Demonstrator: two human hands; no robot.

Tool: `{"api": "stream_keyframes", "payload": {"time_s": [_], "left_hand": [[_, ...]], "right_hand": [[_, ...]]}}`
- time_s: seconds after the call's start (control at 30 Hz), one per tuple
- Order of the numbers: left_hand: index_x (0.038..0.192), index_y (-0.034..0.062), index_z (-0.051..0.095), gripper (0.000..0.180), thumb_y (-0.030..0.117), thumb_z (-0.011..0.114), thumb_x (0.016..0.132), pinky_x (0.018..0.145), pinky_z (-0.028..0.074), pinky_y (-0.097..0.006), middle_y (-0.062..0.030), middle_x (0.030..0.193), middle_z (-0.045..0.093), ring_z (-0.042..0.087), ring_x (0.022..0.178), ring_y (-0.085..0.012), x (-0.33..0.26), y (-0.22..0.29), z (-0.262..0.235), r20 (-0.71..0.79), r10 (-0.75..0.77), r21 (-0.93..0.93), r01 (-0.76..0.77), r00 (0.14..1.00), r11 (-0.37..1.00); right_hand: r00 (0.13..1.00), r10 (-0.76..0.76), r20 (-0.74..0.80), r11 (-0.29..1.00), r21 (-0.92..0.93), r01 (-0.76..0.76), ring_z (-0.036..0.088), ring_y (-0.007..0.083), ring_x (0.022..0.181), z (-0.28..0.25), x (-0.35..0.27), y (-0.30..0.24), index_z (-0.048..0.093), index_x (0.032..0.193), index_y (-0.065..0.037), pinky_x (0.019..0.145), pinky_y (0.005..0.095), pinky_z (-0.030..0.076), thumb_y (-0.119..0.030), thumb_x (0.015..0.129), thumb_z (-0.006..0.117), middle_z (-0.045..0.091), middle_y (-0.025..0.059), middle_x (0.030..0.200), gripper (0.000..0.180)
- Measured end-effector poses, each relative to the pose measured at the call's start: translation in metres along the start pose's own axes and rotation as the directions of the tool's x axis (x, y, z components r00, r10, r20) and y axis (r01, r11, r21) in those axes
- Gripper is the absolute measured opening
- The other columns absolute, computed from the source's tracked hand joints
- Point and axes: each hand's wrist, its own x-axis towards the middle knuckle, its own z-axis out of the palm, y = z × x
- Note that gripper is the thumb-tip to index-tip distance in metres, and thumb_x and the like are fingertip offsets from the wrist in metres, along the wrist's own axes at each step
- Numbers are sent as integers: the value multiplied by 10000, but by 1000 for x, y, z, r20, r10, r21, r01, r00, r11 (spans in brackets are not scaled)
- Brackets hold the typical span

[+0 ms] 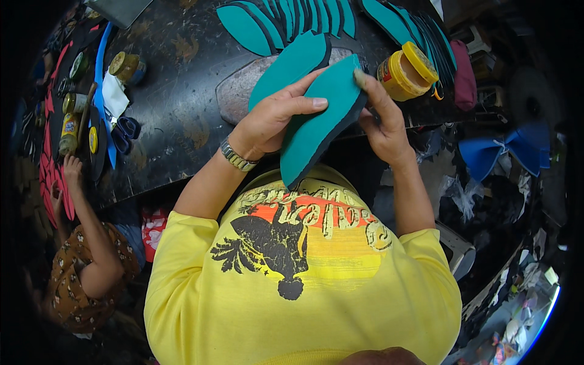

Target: The person repeatedly picks teal foam pieces from a table, applies a beige paste from a yellow tub to the edges using a small stick, and places the pieces back on the table. The person handles the foam pieces one at a time and repeats the process throughout the clip.

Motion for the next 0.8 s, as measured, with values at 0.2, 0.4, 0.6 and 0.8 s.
{"api": "stream_keyframes", "payload": {"time_s": [0.2,0.4,0.6,0.8], "left_hand": [[1514,60,333,631,140,606,951,869,532,-239,-54,1206,627,641,1000,-97,5,4,-7,-22,43,-43,-44,999,998],[1531,79,308,662,122,602,940,875,548,-255,-74,1241,625,655,1012,-115,4,8,-5,-59,37,98,-31,998,995],[1535,103,328,670,107,610,927,910,515,-248,-55,1269,610,625,1049,-93,1,5,0,-32,-1,183,7,999,983],[1527,97,347,665,96,612,917,937,499,-252,-60,1301,593,614,1075,-98,-1,6,0,-12,-12,228,15,1000,974]], "right_hand": [[988,3,153,996,92,-17,627,207,897,9,-12,-8,613,1328,-130,795,283,504,183,770,569,612,111,1064,641],[990,59,-131,980,197,-32,602,168,961,-2,-7,-12,657,1240,-43,802,254,475,125,846,569,616,86,1081,437],[984,-42,-176,974,-227,1,640,247,963,-1,11,-1,643,1273,-100,846,316,508,158,821,543,631,118,1098,530],[979,-32,-201,881,-469,-68,657,271,854,-5,19,5,640,1299,-187,787,359,528,103,832,569,613,116,1079,555]]}}
